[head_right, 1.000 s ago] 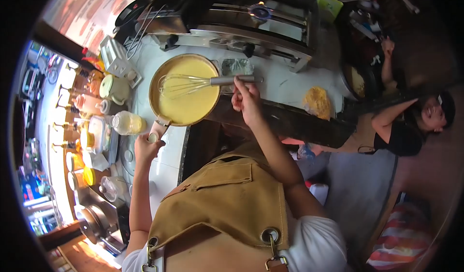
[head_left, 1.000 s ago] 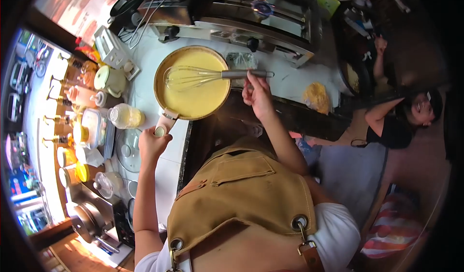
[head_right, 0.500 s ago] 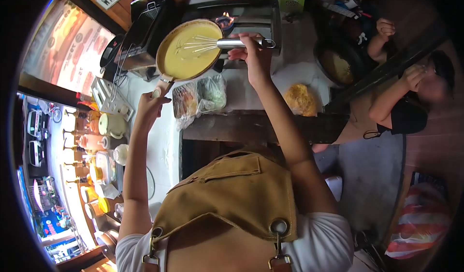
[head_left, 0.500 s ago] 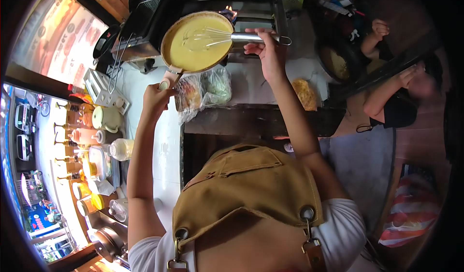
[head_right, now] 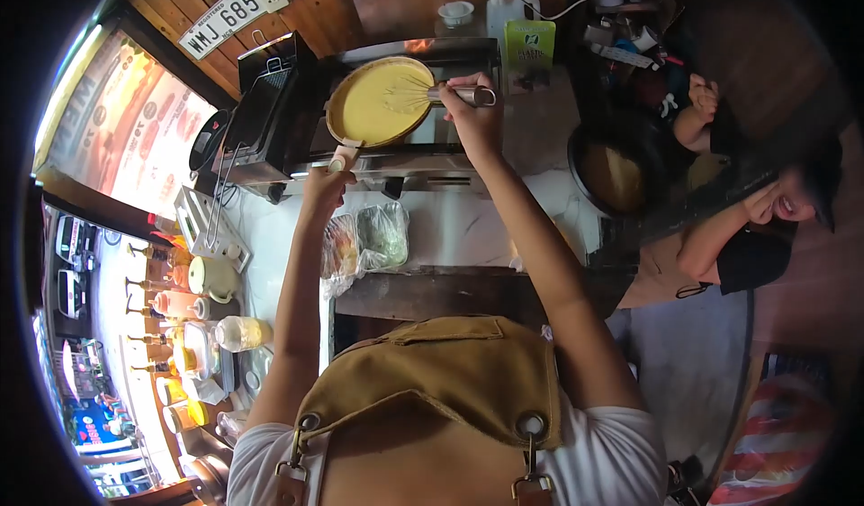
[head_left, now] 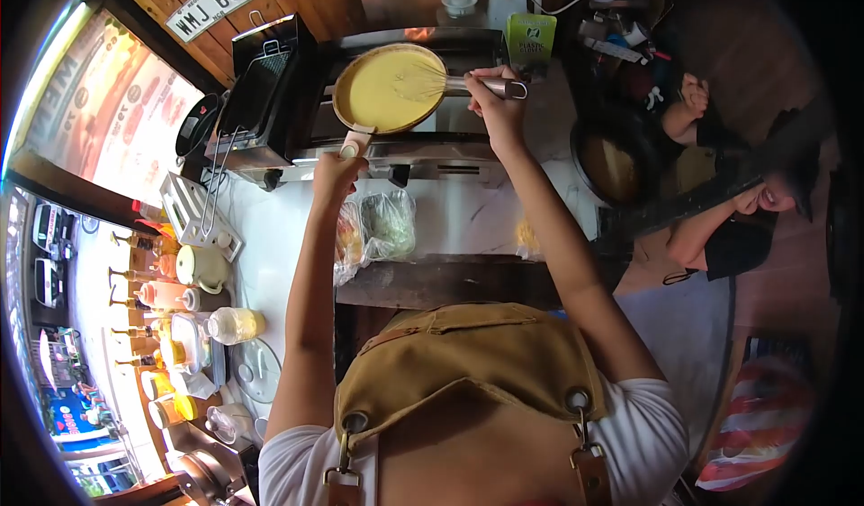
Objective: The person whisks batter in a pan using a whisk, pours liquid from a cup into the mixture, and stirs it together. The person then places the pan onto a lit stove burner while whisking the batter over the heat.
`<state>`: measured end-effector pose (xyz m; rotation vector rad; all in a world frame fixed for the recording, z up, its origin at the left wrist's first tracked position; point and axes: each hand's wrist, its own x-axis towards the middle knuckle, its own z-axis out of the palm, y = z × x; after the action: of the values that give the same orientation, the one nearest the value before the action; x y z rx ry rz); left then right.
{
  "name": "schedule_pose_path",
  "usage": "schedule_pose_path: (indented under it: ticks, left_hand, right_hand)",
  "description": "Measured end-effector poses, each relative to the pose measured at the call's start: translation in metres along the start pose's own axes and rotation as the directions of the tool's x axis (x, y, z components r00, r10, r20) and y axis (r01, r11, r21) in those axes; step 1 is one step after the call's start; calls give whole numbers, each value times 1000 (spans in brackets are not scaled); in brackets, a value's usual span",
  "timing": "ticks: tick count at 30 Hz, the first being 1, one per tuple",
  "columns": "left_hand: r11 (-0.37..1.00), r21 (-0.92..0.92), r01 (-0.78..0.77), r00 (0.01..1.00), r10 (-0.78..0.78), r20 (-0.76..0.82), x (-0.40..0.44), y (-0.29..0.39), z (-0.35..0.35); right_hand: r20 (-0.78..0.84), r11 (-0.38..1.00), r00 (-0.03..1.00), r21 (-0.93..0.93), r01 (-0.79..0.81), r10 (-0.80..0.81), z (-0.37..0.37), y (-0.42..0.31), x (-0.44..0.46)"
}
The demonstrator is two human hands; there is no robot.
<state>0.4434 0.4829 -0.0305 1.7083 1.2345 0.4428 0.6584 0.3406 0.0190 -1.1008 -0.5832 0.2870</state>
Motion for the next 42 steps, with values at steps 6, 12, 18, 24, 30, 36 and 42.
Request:
schedule_pose_path:
  ticks: [6, 12, 18, 24, 30, 36, 42]
  left_hand:
    - [995, 74, -60, 998, 60, -6, 16, 3, 16]
    - [998, -26, -62, 994, 64, 88, 18, 16, 27]
    - [996, 54, -77, 996, 74, 48, 20, 15, 32]
    - [987, 146, -68, 998, 67, 11, 12, 20, 30]
    - [988, 141, -66, 998, 68, -11, 14, 12, 41]
    - [972, 220, -87, 995, 96, -33, 13, 11, 45]
    - [989, 26, -144, 990, 144, 9, 25, -5, 49]
  right_hand:
    - [-40, 1000, 999, 10, 28, -28, -5, 13, 22]
    - [-18, 998, 1000, 56, 6, -5, -4, 21, 25]
    - [7, 1000, 1000, -20, 11, -10, -3, 19, 28]
    - [7, 998, 1000, 66, -17, 16, 3, 15, 30]
    - [35, 997, 999, 76, 25, -28, 5, 20, 32]
    - [10, 994, 1000, -108, 3, -2, -1, 38, 42]
    - [9, 998, 999, -47, -52, 52, -4, 28, 52]
